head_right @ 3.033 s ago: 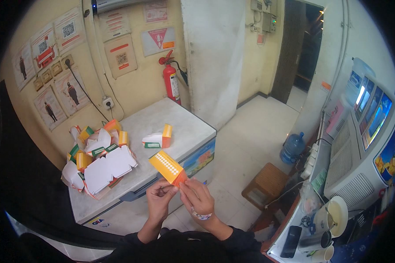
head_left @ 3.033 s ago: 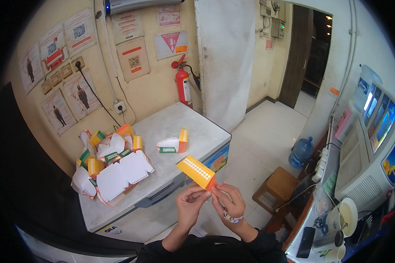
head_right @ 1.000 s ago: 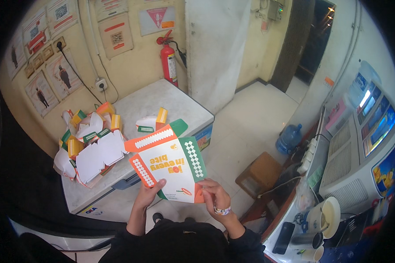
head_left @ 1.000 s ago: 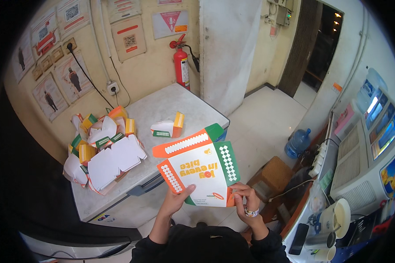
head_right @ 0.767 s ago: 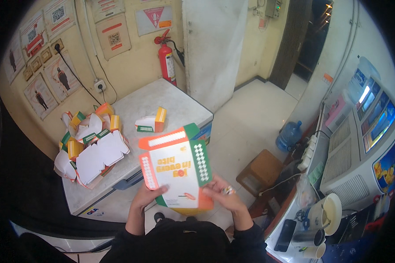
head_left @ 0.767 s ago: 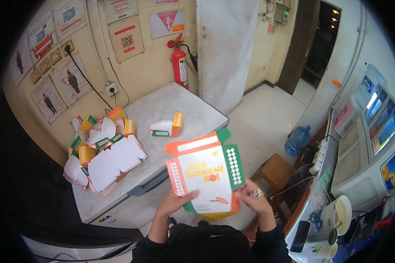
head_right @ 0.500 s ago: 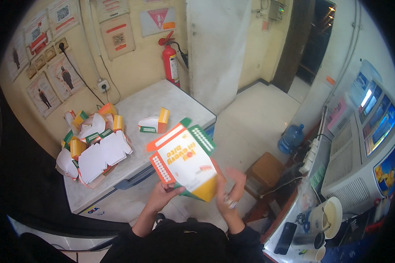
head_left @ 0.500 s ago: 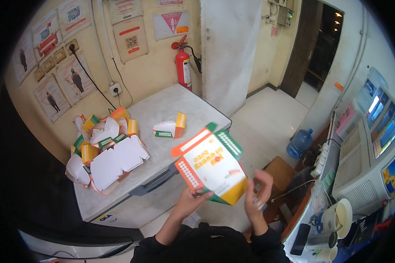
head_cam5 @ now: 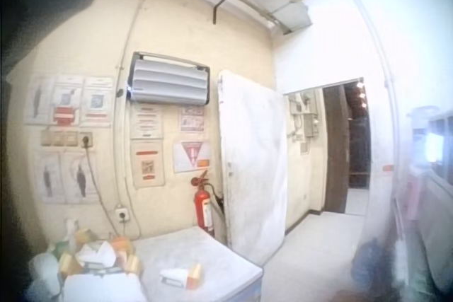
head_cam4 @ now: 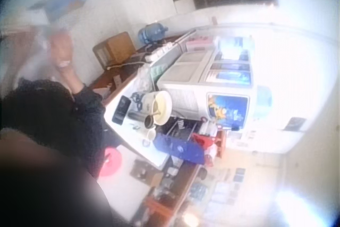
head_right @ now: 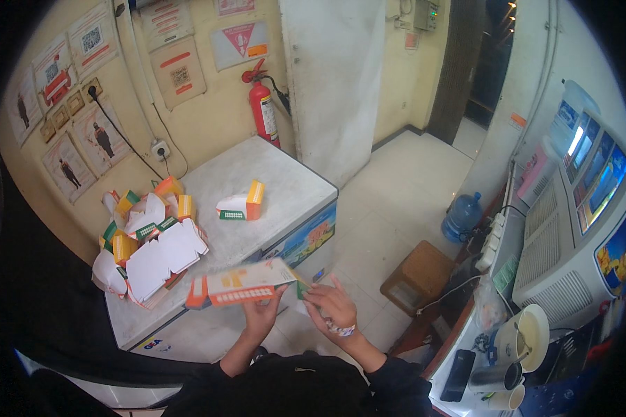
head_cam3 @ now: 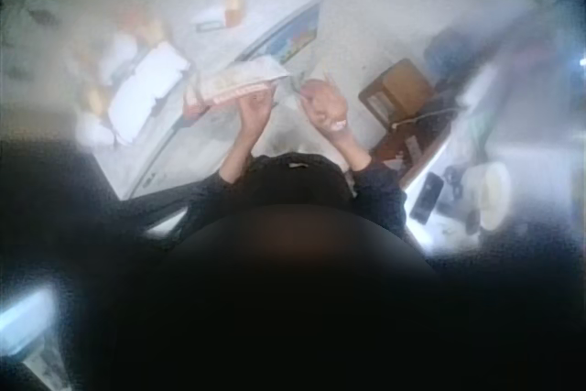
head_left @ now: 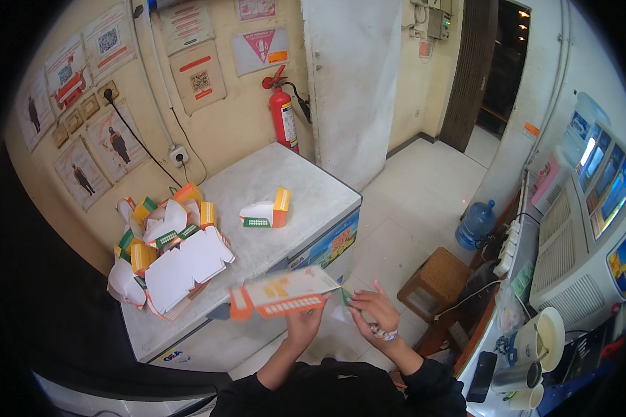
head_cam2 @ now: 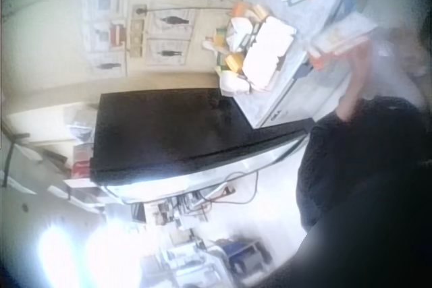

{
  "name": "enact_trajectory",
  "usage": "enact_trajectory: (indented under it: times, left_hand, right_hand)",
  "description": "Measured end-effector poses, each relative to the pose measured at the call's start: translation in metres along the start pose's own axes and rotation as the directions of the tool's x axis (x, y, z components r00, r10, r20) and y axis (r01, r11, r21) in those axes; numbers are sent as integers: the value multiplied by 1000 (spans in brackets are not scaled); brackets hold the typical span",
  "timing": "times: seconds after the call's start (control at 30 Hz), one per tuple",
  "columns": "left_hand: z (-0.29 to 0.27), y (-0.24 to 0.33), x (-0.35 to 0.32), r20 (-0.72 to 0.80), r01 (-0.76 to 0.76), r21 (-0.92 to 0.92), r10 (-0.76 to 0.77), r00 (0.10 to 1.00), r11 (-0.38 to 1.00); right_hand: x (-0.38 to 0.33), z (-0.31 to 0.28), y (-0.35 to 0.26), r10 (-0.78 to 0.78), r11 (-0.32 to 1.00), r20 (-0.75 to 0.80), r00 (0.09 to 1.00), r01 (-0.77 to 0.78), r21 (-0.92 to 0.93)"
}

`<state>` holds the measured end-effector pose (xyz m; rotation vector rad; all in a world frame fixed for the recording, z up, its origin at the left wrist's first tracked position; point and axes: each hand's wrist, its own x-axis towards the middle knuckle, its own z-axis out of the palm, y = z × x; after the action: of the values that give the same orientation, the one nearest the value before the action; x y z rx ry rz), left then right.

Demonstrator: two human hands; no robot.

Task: The person repeatedly picks up flat-packed cardboard boxes from a pile on a counter, folds them into shape, and places them back on the counter. The person handles multiple identical boxes one at a time throughout the clip.

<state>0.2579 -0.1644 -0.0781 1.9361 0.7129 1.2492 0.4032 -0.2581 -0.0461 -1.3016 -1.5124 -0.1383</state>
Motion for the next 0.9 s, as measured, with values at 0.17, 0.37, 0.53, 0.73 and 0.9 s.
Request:
enact_trajectory:
  times: [0.17,0.37,0.53,0.73,0.9]
  left_hand:
    - [-8,-10,-40,296,-382,594,250,922,708]
    - [-32,10,-66,369,-344,662,111,923,666]
    - [-53,26,-65,330,-292,749,48,943,595]
    - [-19,25,-24,139,306,78,-314,939,949]
    - [-1,25,-16,19,431,-60,-431,902,900]
  right_hand:
    - [6,2,-6,275,944,-97,956,-250,217]
    - [10,0,-12,205,969,-88,975,-189,161]
    - [8,6,-23,33,996,-11,999,-34,-88]
    - [4,16,-44,112,978,168,979,-79,-195]
    - [18,-8,-40,53,997,169,984,-63,52]
